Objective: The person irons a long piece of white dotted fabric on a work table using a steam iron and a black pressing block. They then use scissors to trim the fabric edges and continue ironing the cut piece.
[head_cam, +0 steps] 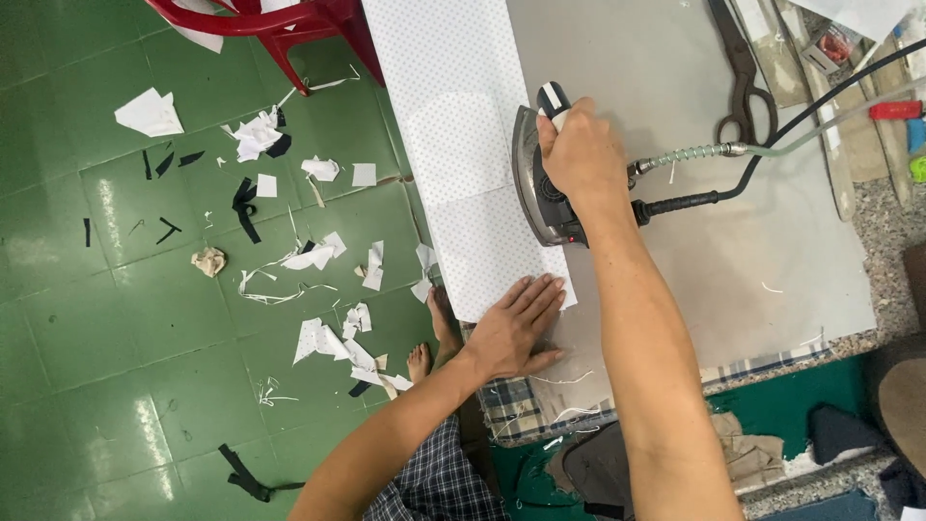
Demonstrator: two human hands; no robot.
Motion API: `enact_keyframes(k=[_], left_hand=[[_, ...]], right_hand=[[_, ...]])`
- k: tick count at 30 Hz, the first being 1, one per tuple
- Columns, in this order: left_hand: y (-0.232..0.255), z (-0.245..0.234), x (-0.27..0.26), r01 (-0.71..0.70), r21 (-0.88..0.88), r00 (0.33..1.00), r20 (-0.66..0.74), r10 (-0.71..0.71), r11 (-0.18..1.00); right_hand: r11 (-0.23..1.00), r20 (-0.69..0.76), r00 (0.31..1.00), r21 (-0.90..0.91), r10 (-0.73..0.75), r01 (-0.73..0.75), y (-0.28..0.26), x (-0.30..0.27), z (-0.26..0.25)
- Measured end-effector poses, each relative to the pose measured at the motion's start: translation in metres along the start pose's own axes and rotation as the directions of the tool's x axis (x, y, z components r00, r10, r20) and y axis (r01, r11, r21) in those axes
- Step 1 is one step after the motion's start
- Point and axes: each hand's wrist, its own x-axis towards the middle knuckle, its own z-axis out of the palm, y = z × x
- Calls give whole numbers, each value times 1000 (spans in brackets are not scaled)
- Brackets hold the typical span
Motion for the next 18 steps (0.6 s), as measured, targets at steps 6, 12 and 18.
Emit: enact_keyframes(k=[6, 12, 18], left_hand=[[0, -1, -1, -14, 1, 999, 34, 14, 1000], [-1, -3, -1, -32, 16, 999, 39, 32, 999], [1, -2, -2, -73, 40, 997, -5, 74, 997]], right_hand=[[1000, -6, 1000, -17, -13, 13, 4, -9, 5], [1000, -11, 1000, 14, -23, 23, 3, -23, -4], [1000, 12, 1000, 9, -16, 16, 11, -34, -1]])
